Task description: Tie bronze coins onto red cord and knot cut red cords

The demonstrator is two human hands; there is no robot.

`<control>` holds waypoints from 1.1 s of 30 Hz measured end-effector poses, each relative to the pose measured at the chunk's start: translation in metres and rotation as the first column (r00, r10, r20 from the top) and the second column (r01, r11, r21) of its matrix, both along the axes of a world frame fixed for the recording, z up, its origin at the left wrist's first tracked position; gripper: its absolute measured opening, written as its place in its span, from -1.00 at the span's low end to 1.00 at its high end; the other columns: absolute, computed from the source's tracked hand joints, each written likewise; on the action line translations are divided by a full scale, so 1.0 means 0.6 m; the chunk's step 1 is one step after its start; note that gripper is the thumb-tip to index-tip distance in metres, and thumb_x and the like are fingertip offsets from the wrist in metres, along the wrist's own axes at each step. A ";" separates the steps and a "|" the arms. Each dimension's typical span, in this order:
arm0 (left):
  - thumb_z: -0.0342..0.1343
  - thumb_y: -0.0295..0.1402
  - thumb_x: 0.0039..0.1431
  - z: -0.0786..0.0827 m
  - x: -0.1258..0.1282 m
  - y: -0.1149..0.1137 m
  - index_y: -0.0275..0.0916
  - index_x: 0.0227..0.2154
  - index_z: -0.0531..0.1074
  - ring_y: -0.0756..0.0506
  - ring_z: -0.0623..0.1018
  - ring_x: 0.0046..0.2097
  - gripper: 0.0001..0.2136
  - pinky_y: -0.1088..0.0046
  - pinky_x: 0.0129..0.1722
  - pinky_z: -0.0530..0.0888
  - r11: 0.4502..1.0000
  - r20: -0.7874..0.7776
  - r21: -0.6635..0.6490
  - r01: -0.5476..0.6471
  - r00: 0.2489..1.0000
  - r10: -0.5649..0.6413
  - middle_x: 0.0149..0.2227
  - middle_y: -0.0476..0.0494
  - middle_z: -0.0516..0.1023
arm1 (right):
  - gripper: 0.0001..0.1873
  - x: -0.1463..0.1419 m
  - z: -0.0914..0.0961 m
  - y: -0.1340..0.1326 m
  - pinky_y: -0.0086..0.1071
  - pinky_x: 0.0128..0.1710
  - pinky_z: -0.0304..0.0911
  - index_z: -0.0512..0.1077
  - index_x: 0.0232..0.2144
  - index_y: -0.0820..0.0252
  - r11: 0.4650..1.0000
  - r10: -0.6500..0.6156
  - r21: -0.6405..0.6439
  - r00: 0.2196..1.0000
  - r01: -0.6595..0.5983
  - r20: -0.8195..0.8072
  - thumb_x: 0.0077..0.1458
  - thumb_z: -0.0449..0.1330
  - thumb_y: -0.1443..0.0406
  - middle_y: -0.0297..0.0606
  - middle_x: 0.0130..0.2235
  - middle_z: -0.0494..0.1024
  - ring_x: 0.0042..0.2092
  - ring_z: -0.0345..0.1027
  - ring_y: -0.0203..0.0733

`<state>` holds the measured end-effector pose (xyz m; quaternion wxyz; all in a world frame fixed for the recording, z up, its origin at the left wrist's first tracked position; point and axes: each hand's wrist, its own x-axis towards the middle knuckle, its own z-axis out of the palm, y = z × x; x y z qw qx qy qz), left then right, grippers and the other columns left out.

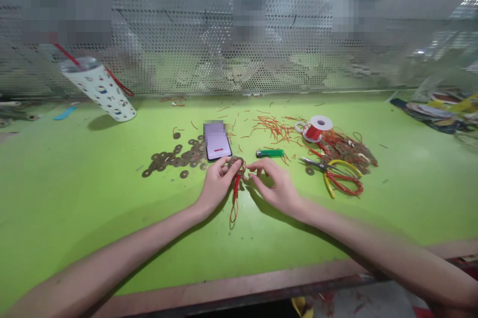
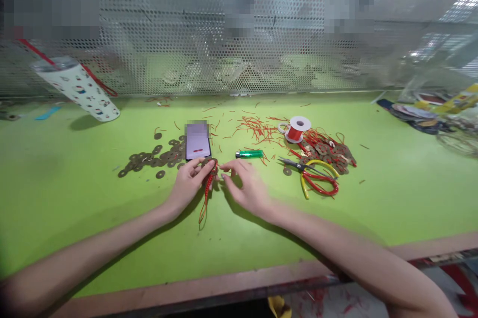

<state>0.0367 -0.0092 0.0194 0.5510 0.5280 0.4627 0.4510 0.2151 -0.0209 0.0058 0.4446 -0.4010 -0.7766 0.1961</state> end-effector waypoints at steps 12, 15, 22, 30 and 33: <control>0.20 -0.17 0.20 0.009 0.004 -0.013 -0.26 -0.30 0.40 -0.03 0.58 -0.48 -0.76 0.46 -0.49 0.57 0.996 0.048 0.002 0.087 0.995 -0.087 -0.47 -0.05 0.57 | -0.87 -0.002 0.000 0.002 -0.29 -0.23 0.30 0.46 -0.33 0.20 0.992 0.103 -0.086 0.991 -0.096 0.083 0.27 0.12 0.38 -0.22 -0.31 0.49 -0.26 0.39 -0.18; 0.20 -0.17 0.20 0.008 0.003 -0.012 -0.26 -0.30 0.39 -0.01 0.55 -0.50 -0.76 0.48 -0.51 0.54 0.998 0.050 0.012 0.066 0.997 -0.066 -0.48 -0.04 0.55 | -0.85 0.003 0.002 0.001 -0.29 -0.23 0.28 0.46 -0.31 0.21 0.994 0.102 -0.052 0.986 -0.096 0.131 0.28 0.09 0.38 -0.20 -0.30 0.48 -0.26 0.37 -0.17; 0.13 -0.21 0.28 0.004 0.000 -0.001 -0.25 -0.34 0.37 0.02 0.49 -0.50 -0.80 0.54 -0.52 0.42 0.995 -0.035 0.057 -0.085 0.996 0.087 -0.50 -0.01 0.50 | -0.81 0.020 0.000 0.001 -0.28 -0.32 0.16 0.41 -0.34 0.24 0.905 0.221 0.208 0.828 -0.371 0.516 0.27 0.02 0.36 -0.17 -0.38 0.42 -0.33 0.21 -0.14; 0.14 -0.19 0.27 -0.004 0.001 -0.002 -0.24 -0.35 0.36 -0.02 0.56 -0.41 -0.78 0.51 -0.42 0.48 0.994 -0.052 0.092 -0.053 0.997 0.058 -0.45 -0.01 0.50 | -0.82 0.017 0.000 -0.004 -0.30 -0.32 0.14 0.37 -0.36 0.20 0.825 0.250 0.262 0.739 -0.500 0.626 0.28 0.02 0.39 -0.19 -0.40 0.41 -0.34 0.20 -0.14; 0.15 -0.19 0.26 -0.007 0.000 -0.001 -0.24 -0.33 0.37 -0.01 0.55 -0.41 -0.79 0.53 -0.46 0.46 0.998 -0.023 0.058 -0.032 0.999 0.033 -0.44 -0.02 0.51 | -0.83 0.016 0.000 -0.003 -0.31 -0.33 0.14 0.37 -0.36 0.19 0.816 0.256 0.260 0.726 -0.516 0.638 0.28 0.03 0.39 -0.20 -0.40 0.41 -0.34 0.20 -0.15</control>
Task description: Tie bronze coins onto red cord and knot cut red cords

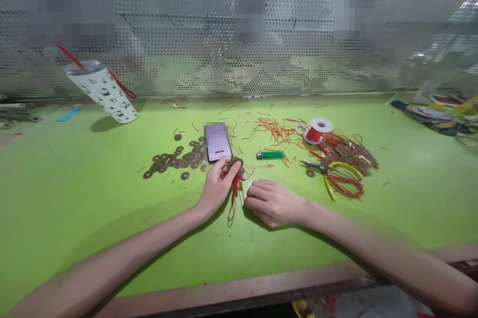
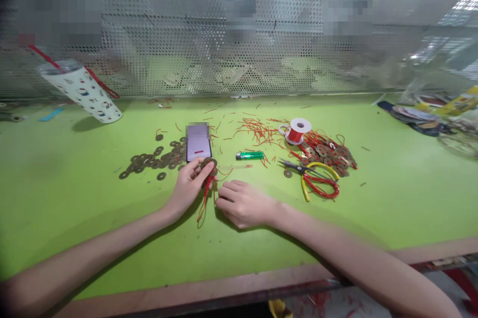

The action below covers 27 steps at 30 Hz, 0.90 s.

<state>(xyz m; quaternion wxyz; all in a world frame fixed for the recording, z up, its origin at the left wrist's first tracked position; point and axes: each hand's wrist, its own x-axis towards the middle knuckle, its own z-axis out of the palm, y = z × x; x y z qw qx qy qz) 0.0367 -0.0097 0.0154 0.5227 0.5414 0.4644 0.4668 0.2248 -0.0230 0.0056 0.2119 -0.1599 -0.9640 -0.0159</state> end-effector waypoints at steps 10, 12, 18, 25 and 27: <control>0.12 -0.18 0.30 0.003 0.003 -0.004 -0.23 -0.34 0.32 0.04 0.40 -0.51 -0.78 0.56 -0.52 0.33 0.999 0.011 -0.023 0.047 0.999 -0.047 -0.51 0.05 0.43 | -0.75 -0.022 0.005 -0.016 -0.31 -0.32 0.16 0.34 -0.41 0.21 0.999 -0.029 -0.045 0.999 0.028 -0.015 0.30 -0.05 0.38 -0.20 -0.41 0.38 -0.36 0.15 -0.15; 0.11 -0.18 0.31 0.002 0.005 -0.006 -0.22 -0.34 0.31 0.04 0.41 -0.47 -0.78 0.56 -0.48 0.34 0.999 0.011 -0.016 0.051 0.999 -0.051 -0.50 0.06 0.39 | -0.76 -0.034 0.005 -0.023 -0.33 -0.31 0.17 0.34 -0.40 0.21 0.995 -0.055 -0.089 0.998 0.052 -0.026 0.30 -0.05 0.38 -0.19 -0.40 0.38 -0.36 0.15 -0.16; 0.06 -0.22 0.34 -0.003 0.006 -0.006 -0.22 -0.37 0.30 0.04 0.31 -0.47 -0.79 0.54 -0.45 0.27 0.998 -0.039 0.028 0.048 0.998 -0.047 -0.51 0.08 0.28 | -0.71 -0.038 0.006 -0.029 -0.30 -0.32 0.15 0.37 -0.40 0.22 0.985 -0.092 -0.149 0.994 0.084 -0.051 0.35 -0.04 0.32 -0.19 -0.40 0.41 -0.37 0.16 -0.16; 0.03 -0.22 0.36 -0.002 0.003 -0.003 -0.23 -0.34 0.31 0.04 0.28 -0.46 -0.79 0.52 -0.47 0.22 0.996 -0.014 0.019 0.090 0.996 -0.089 -0.49 0.07 0.29 | -0.81 0.000 0.017 0.011 -0.37 -0.39 0.14 0.35 -0.36 0.20 0.772 -0.478 -0.599 0.815 0.211 -0.329 0.32 0.05 0.29 -0.29 -0.43 0.41 -0.41 0.23 -0.25; 0.03 -0.21 0.36 -0.002 0.004 -0.005 -0.24 -0.33 0.31 0.03 0.28 -0.45 -0.79 0.51 -0.46 0.22 0.993 -0.017 0.024 0.115 0.993 -0.115 -0.47 0.06 0.30 | -0.83 0.002 0.020 0.020 -0.39 -0.42 0.12 0.38 -0.34 0.20 0.674 -0.565 -0.707 0.766 0.213 -0.308 0.30 0.10 0.26 -0.31 -0.43 0.42 -0.42 0.23 -0.26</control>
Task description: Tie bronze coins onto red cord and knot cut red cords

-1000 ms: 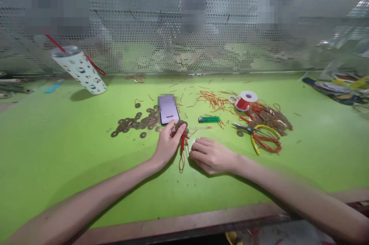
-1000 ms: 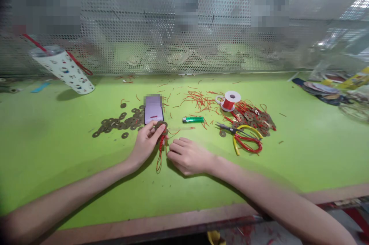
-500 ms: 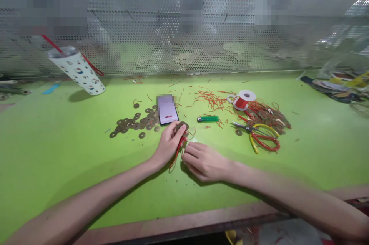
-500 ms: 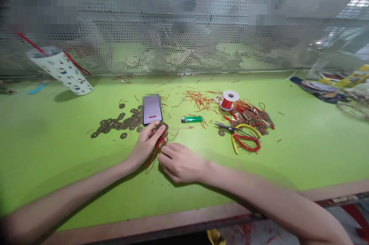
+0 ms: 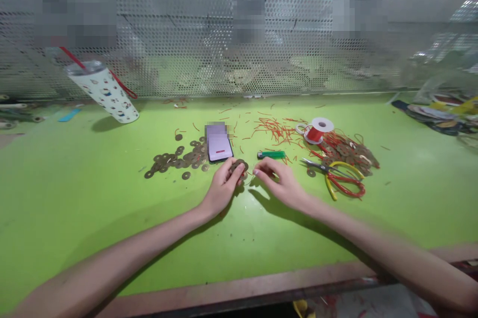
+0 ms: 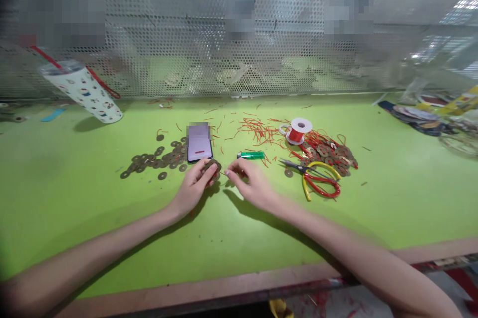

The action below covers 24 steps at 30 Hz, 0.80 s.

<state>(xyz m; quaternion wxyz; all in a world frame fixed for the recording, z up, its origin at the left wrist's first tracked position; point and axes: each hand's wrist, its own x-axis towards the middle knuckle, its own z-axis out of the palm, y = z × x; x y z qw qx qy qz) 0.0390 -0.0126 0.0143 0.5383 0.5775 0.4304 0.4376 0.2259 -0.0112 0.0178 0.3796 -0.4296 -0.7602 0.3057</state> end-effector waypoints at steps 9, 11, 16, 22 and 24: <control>0.00 -0.23 0.37 0.001 0.000 0.000 -0.23 -0.34 0.29 0.03 0.23 -0.44 -0.80 0.48 -0.44 0.21 1.000 -0.009 -0.009 0.020 1.000 -0.020 -0.45 0.05 0.24 | -0.88 -0.004 -0.006 0.007 -0.37 -0.36 0.17 0.50 -0.31 0.23 0.989 0.122 -0.089 0.992 -0.119 0.028 0.21 0.19 0.29 -0.26 -0.37 0.52 -0.38 0.30 -0.25; 0.00 -0.22 0.37 0.000 -0.001 0.000 -0.23 -0.32 0.29 0.04 0.23 -0.45 -0.80 0.49 -0.45 0.20 0.998 0.021 -0.045 0.032 0.999 -0.031 -0.44 0.05 0.25 | -0.88 0.001 -0.010 0.013 -0.38 -0.38 0.17 0.50 -0.36 0.23 0.990 0.117 -0.092 0.992 -0.112 0.051 0.19 0.18 0.33 -0.25 -0.38 0.53 -0.39 0.30 -0.26; 0.01 -0.19 0.37 -0.003 -0.002 0.000 -0.23 -0.31 0.29 0.04 0.24 -0.43 -0.79 0.50 -0.44 0.20 0.995 0.059 -0.089 0.050 0.997 -0.045 -0.41 0.04 0.28 | -0.88 0.018 -0.016 0.029 -0.38 -0.41 0.14 0.49 -0.37 0.24 1.000 0.014 -0.028 0.990 -0.010 0.141 0.19 0.17 0.32 -0.27 -0.44 0.51 -0.45 0.26 -0.29; 0.01 -0.18 0.36 -0.004 0.000 0.002 -0.24 -0.30 0.29 0.05 0.22 -0.46 -0.78 0.49 -0.46 0.17 0.994 0.082 -0.092 0.063 0.995 -0.056 -0.43 0.05 0.26 | -0.78 0.018 -0.005 0.030 -0.37 -0.42 0.15 0.46 -0.43 0.22 0.967 -0.020 -0.256 0.999 0.008 -0.045 0.21 0.16 0.22 -0.31 -0.49 0.48 -0.47 0.27 -0.28; 0.02 -0.18 0.36 -0.004 0.000 0.002 -0.24 -0.29 0.30 0.05 0.23 -0.45 -0.78 0.49 -0.45 0.18 0.994 0.072 -0.079 0.070 0.995 -0.064 -0.43 0.05 0.27 | -0.74 0.015 -0.002 0.030 -0.38 -0.43 0.17 0.47 -0.39 0.22 0.899 -0.023 -0.432 0.976 -0.074 -0.215 0.18 0.21 0.13 -0.29 -0.47 0.52 -0.47 0.29 -0.30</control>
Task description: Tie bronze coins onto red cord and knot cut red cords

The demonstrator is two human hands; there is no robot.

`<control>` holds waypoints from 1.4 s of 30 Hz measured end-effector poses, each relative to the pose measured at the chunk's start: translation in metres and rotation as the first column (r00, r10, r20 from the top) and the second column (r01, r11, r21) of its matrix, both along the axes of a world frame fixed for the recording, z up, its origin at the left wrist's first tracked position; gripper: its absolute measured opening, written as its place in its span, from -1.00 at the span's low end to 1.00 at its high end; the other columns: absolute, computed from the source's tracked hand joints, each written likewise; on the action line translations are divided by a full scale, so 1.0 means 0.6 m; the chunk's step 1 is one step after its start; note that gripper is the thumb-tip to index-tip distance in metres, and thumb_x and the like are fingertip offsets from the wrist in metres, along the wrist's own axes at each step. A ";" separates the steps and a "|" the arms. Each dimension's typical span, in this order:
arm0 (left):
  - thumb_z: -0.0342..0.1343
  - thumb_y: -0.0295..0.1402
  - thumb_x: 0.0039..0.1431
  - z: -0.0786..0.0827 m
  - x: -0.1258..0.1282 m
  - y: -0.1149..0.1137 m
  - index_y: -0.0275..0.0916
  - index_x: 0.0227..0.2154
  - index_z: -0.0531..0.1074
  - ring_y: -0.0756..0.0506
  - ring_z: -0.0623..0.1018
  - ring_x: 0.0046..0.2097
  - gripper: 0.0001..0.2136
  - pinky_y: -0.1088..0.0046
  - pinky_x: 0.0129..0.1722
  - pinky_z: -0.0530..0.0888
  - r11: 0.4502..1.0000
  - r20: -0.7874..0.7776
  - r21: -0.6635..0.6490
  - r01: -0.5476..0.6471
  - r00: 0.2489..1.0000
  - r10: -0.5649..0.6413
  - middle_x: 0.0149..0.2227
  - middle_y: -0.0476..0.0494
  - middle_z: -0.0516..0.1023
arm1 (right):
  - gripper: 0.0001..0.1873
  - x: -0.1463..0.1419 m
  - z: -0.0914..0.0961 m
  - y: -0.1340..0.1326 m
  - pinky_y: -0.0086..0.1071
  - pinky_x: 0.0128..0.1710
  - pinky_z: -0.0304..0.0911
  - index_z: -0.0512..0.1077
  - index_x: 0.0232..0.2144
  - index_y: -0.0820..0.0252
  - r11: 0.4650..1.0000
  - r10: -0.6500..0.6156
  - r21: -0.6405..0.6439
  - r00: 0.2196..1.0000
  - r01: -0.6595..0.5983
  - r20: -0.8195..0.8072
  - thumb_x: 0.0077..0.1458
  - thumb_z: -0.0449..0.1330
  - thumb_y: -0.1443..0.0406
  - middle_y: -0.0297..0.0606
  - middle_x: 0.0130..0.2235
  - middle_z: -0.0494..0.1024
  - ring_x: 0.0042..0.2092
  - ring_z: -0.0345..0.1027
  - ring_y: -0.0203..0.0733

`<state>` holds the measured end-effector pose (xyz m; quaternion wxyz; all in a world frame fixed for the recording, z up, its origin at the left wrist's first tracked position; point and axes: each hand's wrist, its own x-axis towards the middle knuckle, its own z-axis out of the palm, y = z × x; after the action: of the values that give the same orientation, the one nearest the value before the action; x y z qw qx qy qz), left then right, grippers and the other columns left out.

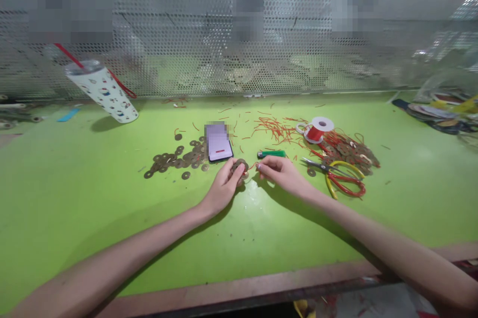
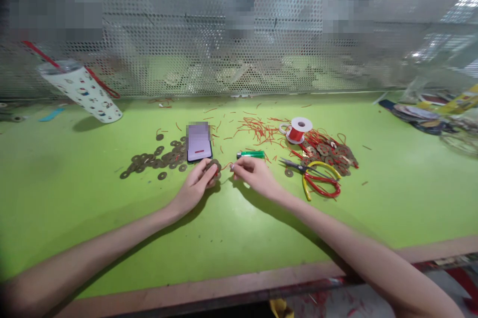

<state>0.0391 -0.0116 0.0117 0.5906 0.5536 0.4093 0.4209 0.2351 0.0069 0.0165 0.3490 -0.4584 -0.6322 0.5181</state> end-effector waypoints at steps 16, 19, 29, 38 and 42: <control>-0.04 -0.18 0.40 0.002 -0.002 -0.013 -0.22 -0.26 0.29 0.01 0.31 -0.42 -0.79 0.46 -0.43 0.26 0.980 -0.143 0.195 0.027 0.990 0.001 -0.40 0.01 0.36 | -0.65 -0.029 -0.004 -0.019 -0.52 -0.44 0.25 0.57 -0.43 0.26 0.857 -0.177 -0.503 0.854 -0.111 -0.489 -0.18 0.53 0.15 -0.36 -0.48 0.50 -0.45 0.31 -0.42; -0.05 -0.17 0.40 0.001 -0.002 -0.013 -0.22 -0.25 0.30 0.00 0.35 -0.40 -0.77 0.46 -0.40 0.30 0.976 -0.171 0.218 0.029 0.985 0.009 -0.37 -0.02 0.41 | -0.64 -0.030 -0.002 -0.018 -0.52 -0.45 0.24 0.57 -0.43 0.26 0.847 -0.175 -0.518 0.860 -0.117 -0.480 -0.19 0.53 0.14 -0.36 -0.47 0.49 -0.45 0.29 -0.42; -0.10 -0.20 0.42 0.001 -0.001 -0.014 -0.21 -0.23 0.27 -0.02 0.39 -0.38 -0.80 0.45 -0.34 0.33 0.955 -0.239 0.289 0.058 0.971 0.014 -0.36 -0.03 0.43 | -0.59 -0.037 0.003 -0.022 -0.49 -0.46 0.20 0.50 -0.47 0.26 0.832 -0.183 -0.547 0.884 -0.094 -0.429 -0.19 0.52 0.08 -0.35 -0.45 0.47 -0.48 0.24 -0.42; -0.11 -0.23 0.42 0.003 -0.001 -0.015 -0.21 -0.23 0.27 -0.04 0.40 -0.35 -0.83 0.43 -0.30 0.32 0.943 -0.303 0.329 0.054 0.952 0.051 -0.35 -0.03 0.43 | -0.64 -0.040 0.007 -0.025 -0.50 -0.49 0.10 0.45 -0.46 0.26 0.827 -0.171 -0.556 0.900 -0.090 -0.401 -0.13 0.50 0.16 -0.41 -0.49 0.42 -0.50 0.19 -0.44; -0.10 -0.24 0.41 0.005 0.001 -0.015 -0.20 -0.25 0.27 -0.03 0.38 -0.38 -0.83 0.45 -0.34 0.31 0.941 -0.322 0.336 0.042 0.944 0.072 -0.38 -0.01 0.41 | -0.63 -0.040 0.008 -0.026 -0.50 -0.50 0.07 0.43 -0.47 0.26 0.832 -0.151 -0.546 0.906 -0.100 -0.396 -0.13 0.49 0.15 -0.41 -0.49 0.42 -0.51 0.16 -0.45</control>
<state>0.0396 -0.0203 0.0148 0.4069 0.7059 0.4281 0.3910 0.2110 -0.0086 0.0214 0.3367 -0.4248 -0.3576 0.7604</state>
